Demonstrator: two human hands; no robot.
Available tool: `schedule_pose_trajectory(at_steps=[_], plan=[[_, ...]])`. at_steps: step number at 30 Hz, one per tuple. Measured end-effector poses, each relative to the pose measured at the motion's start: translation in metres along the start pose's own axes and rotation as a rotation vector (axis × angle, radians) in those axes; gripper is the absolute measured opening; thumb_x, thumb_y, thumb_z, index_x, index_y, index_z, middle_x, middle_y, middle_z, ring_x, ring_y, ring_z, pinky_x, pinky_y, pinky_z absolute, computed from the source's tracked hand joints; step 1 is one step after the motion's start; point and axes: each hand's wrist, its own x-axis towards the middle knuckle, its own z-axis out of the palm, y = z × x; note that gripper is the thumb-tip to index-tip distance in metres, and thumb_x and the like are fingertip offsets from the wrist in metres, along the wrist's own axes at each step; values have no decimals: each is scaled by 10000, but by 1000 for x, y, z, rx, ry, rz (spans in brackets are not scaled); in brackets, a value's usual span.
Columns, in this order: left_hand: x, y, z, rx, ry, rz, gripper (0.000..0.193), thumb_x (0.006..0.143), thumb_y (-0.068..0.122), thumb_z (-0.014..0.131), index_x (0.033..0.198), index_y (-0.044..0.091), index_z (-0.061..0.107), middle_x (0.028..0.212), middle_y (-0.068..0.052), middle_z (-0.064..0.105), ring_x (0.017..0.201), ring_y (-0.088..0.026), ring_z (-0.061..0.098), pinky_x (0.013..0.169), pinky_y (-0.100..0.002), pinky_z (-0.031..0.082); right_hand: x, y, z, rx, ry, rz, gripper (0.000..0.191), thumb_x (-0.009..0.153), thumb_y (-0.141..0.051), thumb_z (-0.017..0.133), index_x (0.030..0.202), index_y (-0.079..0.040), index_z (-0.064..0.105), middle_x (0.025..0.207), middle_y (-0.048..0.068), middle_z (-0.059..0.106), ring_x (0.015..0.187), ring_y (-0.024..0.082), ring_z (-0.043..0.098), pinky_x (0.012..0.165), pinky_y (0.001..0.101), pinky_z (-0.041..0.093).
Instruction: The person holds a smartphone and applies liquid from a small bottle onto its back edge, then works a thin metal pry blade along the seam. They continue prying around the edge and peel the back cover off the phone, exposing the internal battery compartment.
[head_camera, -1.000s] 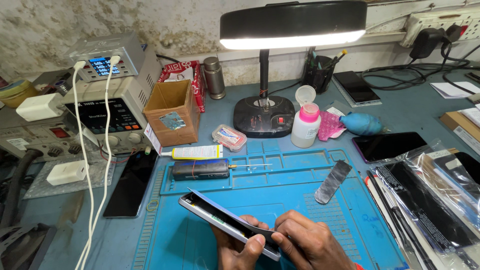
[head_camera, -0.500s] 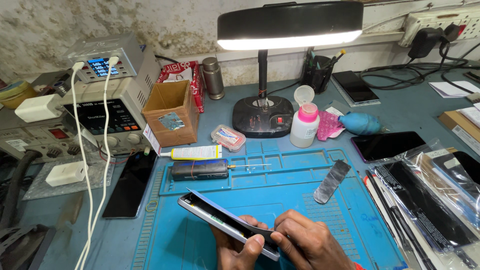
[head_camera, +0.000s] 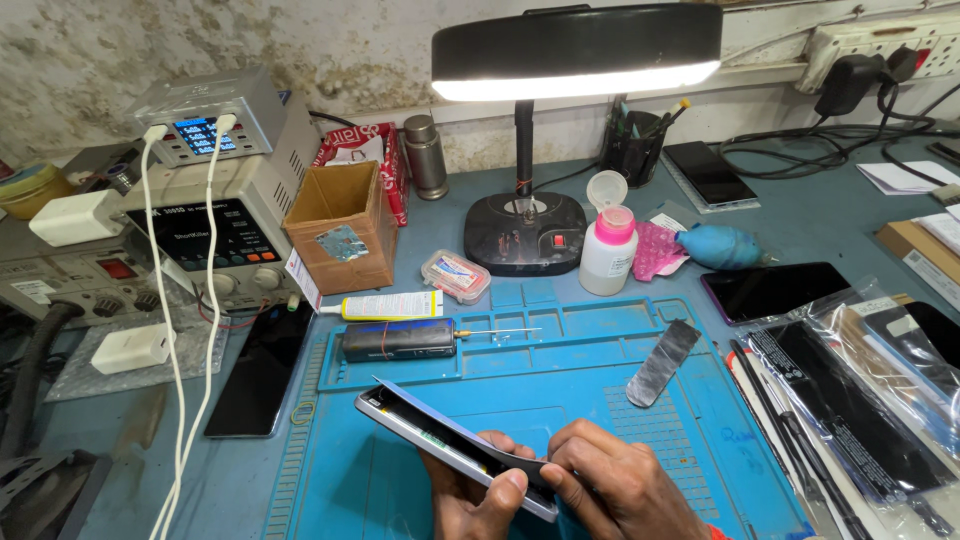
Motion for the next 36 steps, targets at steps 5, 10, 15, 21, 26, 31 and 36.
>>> schedule_pose_trajectory(at_steps=[5, 10, 15, 21, 26, 31, 36], plan=[[-1, 2, 1, 21, -5, 12, 1239, 584, 210, 763, 1609, 217, 66, 1016, -177, 606, 898, -308, 710, 819, -488, 632, 0, -1, 0, 0, -1, -4, 180, 968, -180, 679, 860, -36, 666, 888, 89, 707, 729, 241, 746, 614, 351, 581], [-1, 4, 2, 24, 4, -6, 1259, 597, 265, 792, 1607, 239, 42, 1028, -171, 602, 897, -304, 707, 817, -492, 634, 1, -1, 0, 4, 3, -2, 179, 971, -179, 676, 865, -35, 668, 881, 90, 705, 732, 238, 747, 616, 349, 583], [0, 5, 3, 25, 10, -13, 1272, 590, 267, 797, 1608, 240, 35, 1020, -172, 598, 894, -305, 708, 818, -495, 636, 1, 0, 0, 0, 3, -10, 177, 967, -176, 681, 862, -34, 668, 878, 91, 706, 732, 241, 746, 616, 350, 581], [0, 5, 2, 28, 16, -17, 1266, 588, 264, 796, 1605, 240, 42, 1022, -167, 596, 894, -302, 708, 814, -493, 638, 1, 0, 0, -3, 6, -13, 172, 965, -172, 682, 863, -34, 669, 877, 93, 704, 731, 243, 744, 616, 351, 580], [0, 1, -1, 23, 1, -10, 1255, 600, 259, 795, 1606, 241, 44, 1028, -168, 601, 900, -300, 708, 816, -488, 637, 1, 0, 0, 8, 7, -25, 168, 968, -166, 680, 868, -32, 667, 881, 93, 703, 738, 243, 744, 621, 349, 581], [2, -3, -3, 12, -18, 22, 1202, 594, 207, 778, 1592, 185, 106, 1006, -174, 598, 909, -307, 711, 824, -494, 636, 1, 0, -1, 4, 3, -35, 167, 968, -160, 683, 865, -29, 664, 883, 96, 700, 733, 245, 738, 622, 350, 579], [3, -4, -4, -7, 2, -11, 1240, 599, 229, 796, 1604, 236, 71, 1023, -171, 591, 891, -304, 700, 826, -493, 627, 0, 0, -1, 13, 6, -47, 166, 972, -157, 681, 868, -29, 663, 881, 97, 695, 733, 248, 733, 624, 349, 577]])
